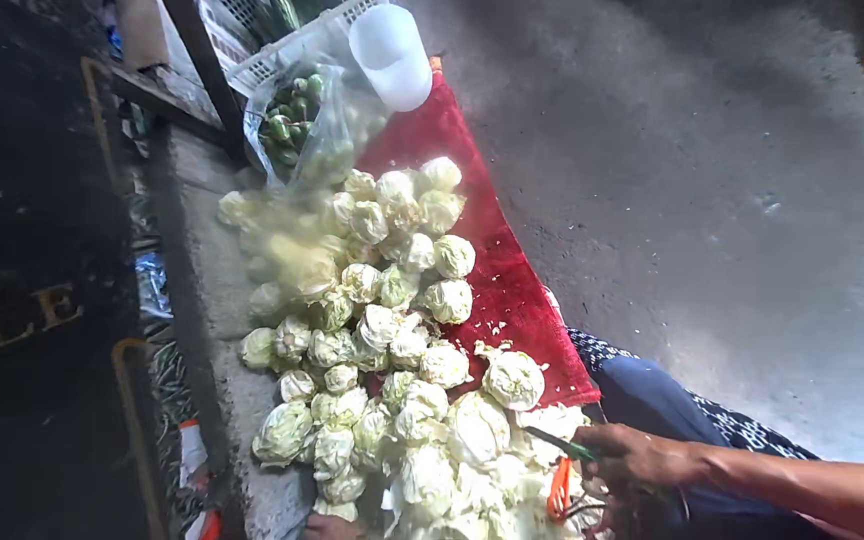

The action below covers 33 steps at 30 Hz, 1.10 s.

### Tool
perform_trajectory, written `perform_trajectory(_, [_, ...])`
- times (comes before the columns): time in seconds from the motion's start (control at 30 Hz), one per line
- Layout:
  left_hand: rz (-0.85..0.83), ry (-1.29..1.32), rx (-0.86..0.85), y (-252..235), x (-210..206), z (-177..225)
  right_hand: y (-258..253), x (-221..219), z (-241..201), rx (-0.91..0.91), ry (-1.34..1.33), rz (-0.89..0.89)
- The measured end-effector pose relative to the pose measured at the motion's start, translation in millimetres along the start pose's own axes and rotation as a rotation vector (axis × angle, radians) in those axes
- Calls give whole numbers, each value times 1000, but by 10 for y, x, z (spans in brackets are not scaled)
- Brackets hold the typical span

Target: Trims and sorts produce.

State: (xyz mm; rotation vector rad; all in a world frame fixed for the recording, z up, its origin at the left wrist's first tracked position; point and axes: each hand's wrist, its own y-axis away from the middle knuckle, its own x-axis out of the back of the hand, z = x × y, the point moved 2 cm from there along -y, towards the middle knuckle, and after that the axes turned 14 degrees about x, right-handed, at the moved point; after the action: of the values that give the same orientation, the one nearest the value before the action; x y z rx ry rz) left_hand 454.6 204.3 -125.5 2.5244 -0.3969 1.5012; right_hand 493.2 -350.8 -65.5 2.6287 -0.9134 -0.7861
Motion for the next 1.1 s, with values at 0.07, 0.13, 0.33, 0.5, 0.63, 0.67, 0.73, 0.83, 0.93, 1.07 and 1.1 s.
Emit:
perform_trajectory(0.07, [38,243,102,125,180,-131,-50,-5,-6,19,17,10])
perform_trajectory(0.13, [61,595,114,390,476,-330,-81,-49,-47,29,33,29])
perform_trajectory(0.33, [-709,1854,241,1921,1290,-755,-366,-453,-338,88,215,19])
perform_trajectory(0.5, [-1054,2354,268,2824,969,-1083,-351,-966,-531,205,399,-53])
perform_trajectory(0.63, [-1008,2184,322,3292,859,-1030,-214,-1324,-540,182,857,-214])
perform_trajectory(0.67, [-963,2080,348,3353,818,-947,-202,-1397,-476,142,984,-249])
perform_trajectory(0.73, [-887,1962,427,3435,676,-763,-199,-1515,-273,82,1152,-304])
perform_trajectory(0.83, [-784,1974,465,3516,443,-581,-170,-1678,-115,20,1280,-376])
perform_trajectory(0.93, [-663,1998,505,3581,412,-516,-150,-1796,-80,-37,1369,-375])
perform_trajectory(1.07, [-593,1923,528,3606,405,-510,-212,-1900,-61,-171,1400,-326])
perform_trajectory(1.1, [-580,1916,516,3604,363,-495,-230,-1916,-65,-196,1394,-318])
